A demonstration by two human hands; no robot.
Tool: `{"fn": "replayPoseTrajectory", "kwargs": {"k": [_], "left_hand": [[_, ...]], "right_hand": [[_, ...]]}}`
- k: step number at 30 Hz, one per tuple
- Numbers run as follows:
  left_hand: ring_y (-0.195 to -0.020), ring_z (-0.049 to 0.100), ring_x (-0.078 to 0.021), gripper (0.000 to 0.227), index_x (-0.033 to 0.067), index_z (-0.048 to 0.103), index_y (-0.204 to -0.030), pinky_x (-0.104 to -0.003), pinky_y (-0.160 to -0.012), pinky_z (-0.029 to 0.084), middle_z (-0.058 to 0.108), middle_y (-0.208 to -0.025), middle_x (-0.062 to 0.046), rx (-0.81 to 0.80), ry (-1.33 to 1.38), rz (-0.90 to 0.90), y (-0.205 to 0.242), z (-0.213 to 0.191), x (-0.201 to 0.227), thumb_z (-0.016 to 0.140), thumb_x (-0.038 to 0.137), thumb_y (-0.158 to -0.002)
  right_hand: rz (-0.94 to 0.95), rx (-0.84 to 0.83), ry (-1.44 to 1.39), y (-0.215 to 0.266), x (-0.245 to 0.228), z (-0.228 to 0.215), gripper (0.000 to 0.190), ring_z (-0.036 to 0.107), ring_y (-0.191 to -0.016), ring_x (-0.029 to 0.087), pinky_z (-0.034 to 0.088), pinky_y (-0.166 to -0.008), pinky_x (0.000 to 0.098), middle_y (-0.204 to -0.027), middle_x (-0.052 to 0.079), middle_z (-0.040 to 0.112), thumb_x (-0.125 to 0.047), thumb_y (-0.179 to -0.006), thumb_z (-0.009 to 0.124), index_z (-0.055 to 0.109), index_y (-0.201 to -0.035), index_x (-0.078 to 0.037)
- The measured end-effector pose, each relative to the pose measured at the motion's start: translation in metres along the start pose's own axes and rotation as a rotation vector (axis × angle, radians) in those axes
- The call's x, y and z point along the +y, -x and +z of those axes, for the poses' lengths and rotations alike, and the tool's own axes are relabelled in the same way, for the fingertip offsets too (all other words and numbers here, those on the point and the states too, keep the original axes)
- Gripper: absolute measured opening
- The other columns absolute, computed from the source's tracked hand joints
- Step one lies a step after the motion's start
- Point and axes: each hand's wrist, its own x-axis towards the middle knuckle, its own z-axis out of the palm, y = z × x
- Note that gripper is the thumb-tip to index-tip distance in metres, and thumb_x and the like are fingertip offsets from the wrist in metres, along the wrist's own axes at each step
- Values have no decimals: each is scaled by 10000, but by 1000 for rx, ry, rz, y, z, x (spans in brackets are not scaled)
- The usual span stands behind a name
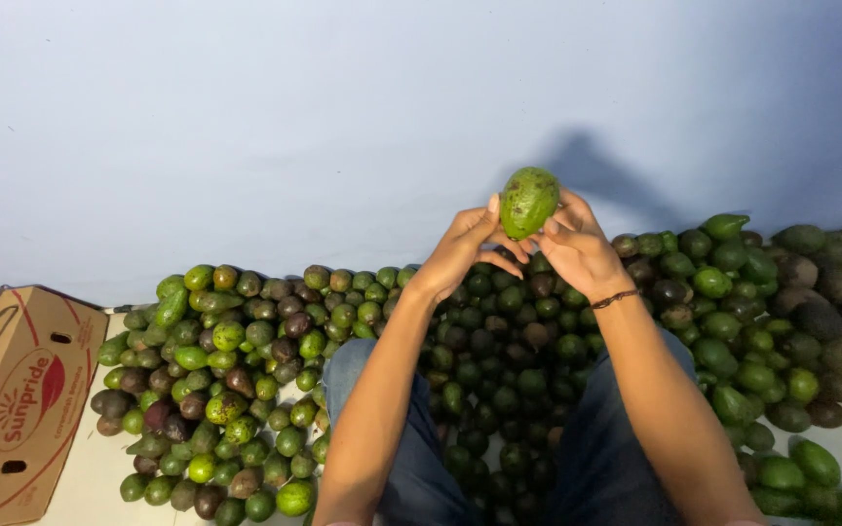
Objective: The person sits on the floor and repeatedly picks up avocados from a large pile, rotates them in their hands to inspect the surface, and places them into a white plastic crate.
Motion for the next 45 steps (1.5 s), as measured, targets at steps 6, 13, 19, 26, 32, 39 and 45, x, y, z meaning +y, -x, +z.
{"fn": "replayPoseTrajectory", "kwargs": {"k": [6,13,19,26,32,39,45], "left_hand": [[-884,847,-376,486,-28,716,-1274,-551,-701,759,758,-1013,-195,177,-180,118,0,-4,4,764,444,-1171],[-911,859,-347,550,34,723,-1145,-484,-744,770,780,-973,-155,141,-151,78,2,10,19,611,568,-1216],[-894,848,-324,637,16,736,-1005,-458,-735,752,808,-934,-212,164,-211,34,0,3,5,558,584,-1232],[-887,826,-295,429,18,729,-1115,-437,-717,751,800,-989,-218,292,-402,106,0,-4,0,788,440,-1154],[-966,849,-306,579,43,789,-1156,-451,-768,771,820,-1014,-186,238,-213,97,-1,2,14,573,574,-1232],[-926,856,-247,681,1,872,-1078,-433,-737,764,866,-1005,-149,181,-219,-5,-3,-12,-5,512,550,-1258],[-650,728,-271,399,22,656,-866,-426,-595,709,540,-788,-130,328,-486,-80,1,-37,-26,531,214,-1193]], "right_hand": [[-35,290,364,-3,-4,30,589,746,-1289,166,632,-1124,429,-1369,-10,748,-36,-962,906,634,-1474,-141],[-31,245,294,-4,-7,27,535,719,-1296,175,640,-1076,414,-1428,5,696,-199,-1048,851,618,-1526,-142],[-28,172,188,2,-3,16,475,737,-1213,256,651,-965,473,-1402,73,700,-159,-1090,793,638,-1531,-77],[-86,336,463,1,7,22,632,702,-1264,151,614,-1113,439,-1356,-24,656,-81,-932,971,577,-1421,-152],[-38,295,209,-2,-5,22,404,665,-1295,183,600,-1153,467,-1371,24,656,-236,-1081,793,615,-1424,-117],[-1,189,101,5,40,-11,649,725,-1418,380,594,-1190,665,-1570,183,717,-333,-1016,876,673,-1591,-108],[-125,511,-65,63,0,25,503,823,-1225,430,714,-1030,606,-1403,218,757,-237,-1136,813,541,-1558,-219]]}}
